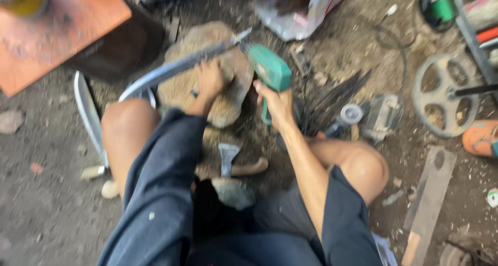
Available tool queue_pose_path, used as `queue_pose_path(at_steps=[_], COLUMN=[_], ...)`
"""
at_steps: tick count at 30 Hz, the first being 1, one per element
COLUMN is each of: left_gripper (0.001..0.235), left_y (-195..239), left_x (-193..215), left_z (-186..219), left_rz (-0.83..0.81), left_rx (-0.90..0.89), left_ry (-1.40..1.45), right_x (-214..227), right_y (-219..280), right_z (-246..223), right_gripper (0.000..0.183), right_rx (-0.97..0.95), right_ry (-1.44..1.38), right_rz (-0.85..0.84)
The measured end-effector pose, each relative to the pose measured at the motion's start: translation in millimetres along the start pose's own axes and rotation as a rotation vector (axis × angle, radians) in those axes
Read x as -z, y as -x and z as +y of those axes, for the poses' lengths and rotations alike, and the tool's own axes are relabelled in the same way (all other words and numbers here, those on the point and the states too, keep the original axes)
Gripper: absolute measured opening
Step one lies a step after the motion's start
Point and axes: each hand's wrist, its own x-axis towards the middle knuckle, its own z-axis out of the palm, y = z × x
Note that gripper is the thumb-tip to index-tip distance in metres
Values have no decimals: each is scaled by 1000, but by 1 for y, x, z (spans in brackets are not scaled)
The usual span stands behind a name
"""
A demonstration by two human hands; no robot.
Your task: The person uses a cordless drill to bore a hole into a small wooden handle resting on a stone. After drilling, the person inserts a metal rod into the hole to check the fit.
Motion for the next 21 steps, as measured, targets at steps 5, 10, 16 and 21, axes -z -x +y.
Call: queue_pose_path(at_steps=[5,10,16,21], left_gripper=[38,43,30,32], left_y=[16,-40,-137,-134], left_x=[-41,-28,66,129], left_z=[-32,-7,74,110], left_rz=[19,-74,-45,-51], left_rx=[-166,306,264,350], left_ry=[-418,966,1520,1631], right_x=[15,13,-12,-26], right_y=[36,67,78,72], right_z=[-52,-82,-101,-130], right_gripper=[41,37,29,27], right_rx=[186,216,267,331], right_ry=[-126,51,123,271], right_rz=[123,105,73,102])
